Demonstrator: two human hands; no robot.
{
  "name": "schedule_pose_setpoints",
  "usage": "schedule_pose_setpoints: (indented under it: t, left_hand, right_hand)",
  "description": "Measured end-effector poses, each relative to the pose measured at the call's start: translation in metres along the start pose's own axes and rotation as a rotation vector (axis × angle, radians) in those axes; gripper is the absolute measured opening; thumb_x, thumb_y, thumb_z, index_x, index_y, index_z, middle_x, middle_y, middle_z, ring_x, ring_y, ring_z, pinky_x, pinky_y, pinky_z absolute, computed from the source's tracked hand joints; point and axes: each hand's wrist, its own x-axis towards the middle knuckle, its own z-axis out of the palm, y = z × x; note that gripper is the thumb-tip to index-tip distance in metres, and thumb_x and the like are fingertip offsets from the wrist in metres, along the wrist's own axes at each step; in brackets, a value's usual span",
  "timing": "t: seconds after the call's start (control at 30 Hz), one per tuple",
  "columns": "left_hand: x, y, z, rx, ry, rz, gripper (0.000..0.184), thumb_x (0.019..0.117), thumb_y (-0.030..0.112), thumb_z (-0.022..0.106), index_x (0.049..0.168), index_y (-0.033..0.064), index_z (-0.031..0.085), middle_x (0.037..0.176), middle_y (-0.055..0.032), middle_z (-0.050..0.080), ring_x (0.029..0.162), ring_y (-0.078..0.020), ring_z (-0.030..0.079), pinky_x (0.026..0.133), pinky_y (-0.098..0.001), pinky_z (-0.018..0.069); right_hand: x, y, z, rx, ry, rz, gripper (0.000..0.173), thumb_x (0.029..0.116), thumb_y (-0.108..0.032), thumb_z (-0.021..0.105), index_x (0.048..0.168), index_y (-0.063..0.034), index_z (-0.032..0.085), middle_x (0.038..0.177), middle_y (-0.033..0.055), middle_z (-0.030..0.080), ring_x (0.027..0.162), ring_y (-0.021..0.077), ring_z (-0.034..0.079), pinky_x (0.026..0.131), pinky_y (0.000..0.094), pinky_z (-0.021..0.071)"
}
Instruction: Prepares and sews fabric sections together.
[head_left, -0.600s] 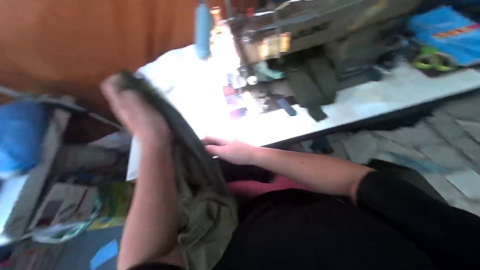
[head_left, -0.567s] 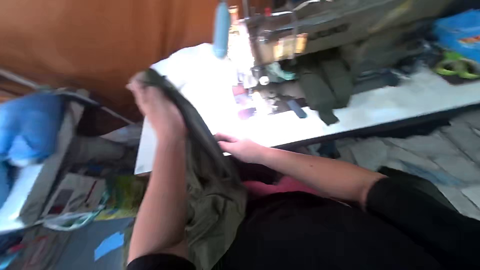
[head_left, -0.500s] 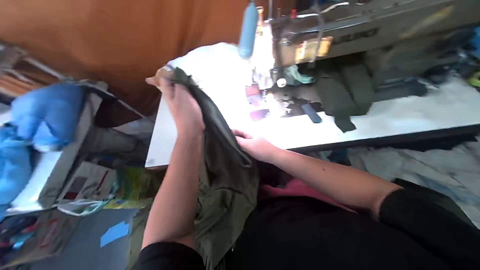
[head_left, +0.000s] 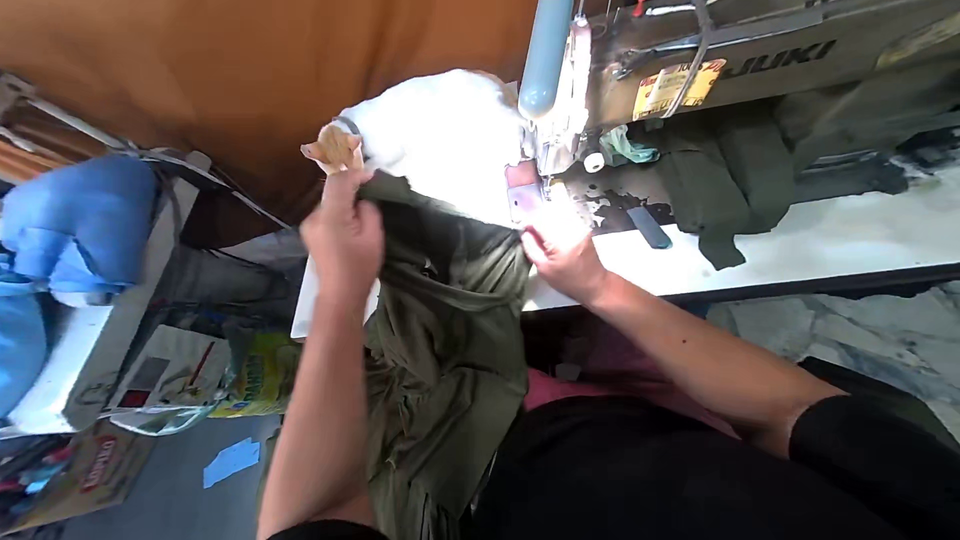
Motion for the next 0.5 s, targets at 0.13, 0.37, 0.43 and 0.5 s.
schedule_pose_setpoints:
  t: [0.13,0.37,0.43,0.5]
  left_hand:
    - [-0.052,-0.053,-0.020,0.166,-0.161,0.039,0.034,0.0917,-0.008,0.054,0.120,-0.0029,0.072,0.102,-0.0308,0.068,0.091,-0.0465,0.068,0.081,-0.0599,0.0533]
    - [-0.060,-0.045,-0.016,-0.643,-0.248,-0.292,0.039,0.0980,0.003,0.042,0.124,0.0112,0.070,0.143,0.0036,0.060,0.129,-0.0090,0.057,0.107,-0.0316,0.0498]
    - [-0.026,-0.020,-0.001,-0.693,-0.136,-0.324,0.035,0.0970,0.002,0.041,0.110,0.0188,0.069,0.112,0.0137,0.072,0.103,0.0010,0.067,0.090,-0.0237,0.0566]
    - [0.013,0.002,0.022,-0.440,-0.178,-0.170,0.023,0.0954,-0.001,0.048,0.108,0.0010,0.067,0.107,0.0001,0.068,0.100,-0.0008,0.063,0.092,-0.0217,0.0516]
  right_hand:
    - [-0.011,0.033,-0.016,-0.199,0.013,-0.075,0.018,0.0963,-0.003,0.057,0.093,0.0057,0.072,0.086,0.0210,0.073,0.080,0.0335,0.073,0.072,0.0439,0.0588]
    - [-0.037,0.025,-0.024,-0.134,-0.073,0.066,0.016,0.0951,-0.003,0.057,0.095,0.0054,0.071,0.084,0.0194,0.071,0.074,0.0317,0.071,0.067,0.0422,0.0590]
    - [-0.051,0.008,-0.035,-0.020,-0.203,0.133,0.015,0.0918,-0.005,0.058,0.089,0.0044,0.070,0.071,0.0155,0.067,0.063,0.0280,0.068,0.058,0.0421,0.0571]
    - [-0.064,-0.013,-0.051,0.127,-0.404,0.247,0.020,0.0944,-0.006,0.056,0.100,0.0033,0.073,0.072,0.0140,0.068,0.062,0.0265,0.067,0.060,0.0427,0.0573]
